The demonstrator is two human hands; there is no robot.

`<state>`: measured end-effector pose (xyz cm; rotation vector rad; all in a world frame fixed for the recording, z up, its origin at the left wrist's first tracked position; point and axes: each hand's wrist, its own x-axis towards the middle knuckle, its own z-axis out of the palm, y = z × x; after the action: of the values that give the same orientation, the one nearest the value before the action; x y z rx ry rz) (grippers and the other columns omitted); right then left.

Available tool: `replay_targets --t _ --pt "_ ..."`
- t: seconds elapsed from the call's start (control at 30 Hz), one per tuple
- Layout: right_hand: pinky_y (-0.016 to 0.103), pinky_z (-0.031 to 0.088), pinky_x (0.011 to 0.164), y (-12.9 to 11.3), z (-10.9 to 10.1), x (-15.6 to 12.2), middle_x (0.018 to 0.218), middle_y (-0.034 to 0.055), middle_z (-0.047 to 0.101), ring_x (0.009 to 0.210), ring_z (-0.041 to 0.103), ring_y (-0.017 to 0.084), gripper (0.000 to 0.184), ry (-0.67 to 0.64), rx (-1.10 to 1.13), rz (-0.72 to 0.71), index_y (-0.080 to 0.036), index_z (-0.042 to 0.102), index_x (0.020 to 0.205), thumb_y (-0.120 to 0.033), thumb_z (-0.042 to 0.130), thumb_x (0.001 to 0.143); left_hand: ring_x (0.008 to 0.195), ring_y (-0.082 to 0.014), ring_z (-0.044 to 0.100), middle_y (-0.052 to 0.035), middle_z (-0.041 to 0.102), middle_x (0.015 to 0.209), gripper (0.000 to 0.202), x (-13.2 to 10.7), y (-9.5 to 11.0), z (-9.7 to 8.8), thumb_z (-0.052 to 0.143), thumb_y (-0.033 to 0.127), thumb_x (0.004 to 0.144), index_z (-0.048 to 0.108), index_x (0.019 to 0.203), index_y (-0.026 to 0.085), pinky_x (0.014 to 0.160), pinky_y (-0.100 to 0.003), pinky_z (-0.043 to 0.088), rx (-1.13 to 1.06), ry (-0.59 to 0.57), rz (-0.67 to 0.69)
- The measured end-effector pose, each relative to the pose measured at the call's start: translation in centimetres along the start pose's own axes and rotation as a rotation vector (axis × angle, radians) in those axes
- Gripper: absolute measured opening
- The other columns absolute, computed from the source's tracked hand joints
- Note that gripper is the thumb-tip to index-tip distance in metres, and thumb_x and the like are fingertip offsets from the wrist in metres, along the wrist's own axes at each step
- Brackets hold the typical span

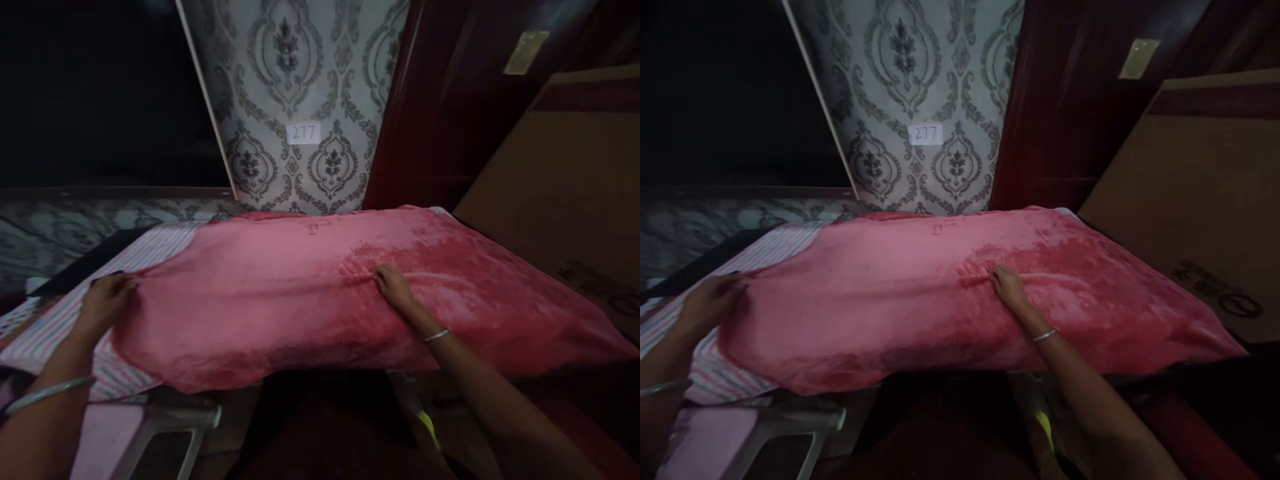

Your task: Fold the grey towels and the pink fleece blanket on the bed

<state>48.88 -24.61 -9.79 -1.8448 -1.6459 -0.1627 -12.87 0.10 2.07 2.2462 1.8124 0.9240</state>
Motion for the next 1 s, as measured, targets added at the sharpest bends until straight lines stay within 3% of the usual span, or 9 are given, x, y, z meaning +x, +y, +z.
replay_targets --t 0.13,0.3,0.73,0.87,1.0 --pt "0.041 0.05 0.083 0.3 -0.7 -0.4 0.089 0.0105 0.07 0.088 0.062 0.027 0.016 0.086 0.06 0.001 -0.023 0.062 0.086 -0.027 0.048 0.09 0.101 -0.0301 0.06 -0.0102 0.066 0.092 0.024 -1.0 1.7 -1.0 0.047 0.038 0.074 0.063 0.082 0.022 0.1 -0.044 0.047 0.006 -0.017 -0.024" --pt "0.04 0.05 0.075 0.5 -2.3 -0.4 0.08 0.0087 0.067 0.079 0.061 0.027 0.017 0.21 0.042 -0.023 -0.024 0.059 0.08 -0.034 0.048 0.089 0.096 -0.0264 0.058 -0.0078 0.06 0.089 0.024 -2.3 2.3 -2.3 0.048 0.036 0.077 0.063 0.088 0.02 0.097 -0.04 0.047 -0.022 0.047 -0.026" --pt "0.042 0.051 0.072 -1.4 -8.1 -2.8 0.081 0.0093 0.067 0.076 0.064 0.027 0.024 0.338 -0.046 -0.124 -0.026 0.059 0.085 -0.043 0.046 0.094 0.086 -0.0245 0.056 -0.0052 0.051 0.083 0.031 -6.2 3.7 -6.6 0.046 0.038 0.08 0.066 0.095 0.02 0.085 -0.036 0.047 0.056 0.19 0.068" --pt "0.043 0.052 0.073 -2.2 -9.7 -3.3 0.083 0.0106 0.068 0.078 0.065 0.028 0.02 0.386 -0.038 -0.06 -0.027 0.058 0.085 -0.041 0.046 0.091 0.087 -0.0251 0.058 -0.0063 0.053 0.084 0.041 -6.7 4.5 -7.7 0.041 0.041 0.082 0.068 0.102 0.019 0.086 -0.037 0.048 0.119 0.24 0.095" --pt "0.042 0.052 0.073 -3.4 -11.7 -3.5 0.085 0.0106 0.069 0.08 0.065 0.029 0.019 0.405 -0.054 0.06 -0.025 0.057 0.085 -0.041 0.047 0.085 0.093 -0.0296 0.061 -0.0092 0.06 0.087 0.039 -6.6 5.6 -8.7 0.039 0.044 0.079 0.067 0.096 0.022 0.086 -0.041 0.05 0.166 0.277 0.115"
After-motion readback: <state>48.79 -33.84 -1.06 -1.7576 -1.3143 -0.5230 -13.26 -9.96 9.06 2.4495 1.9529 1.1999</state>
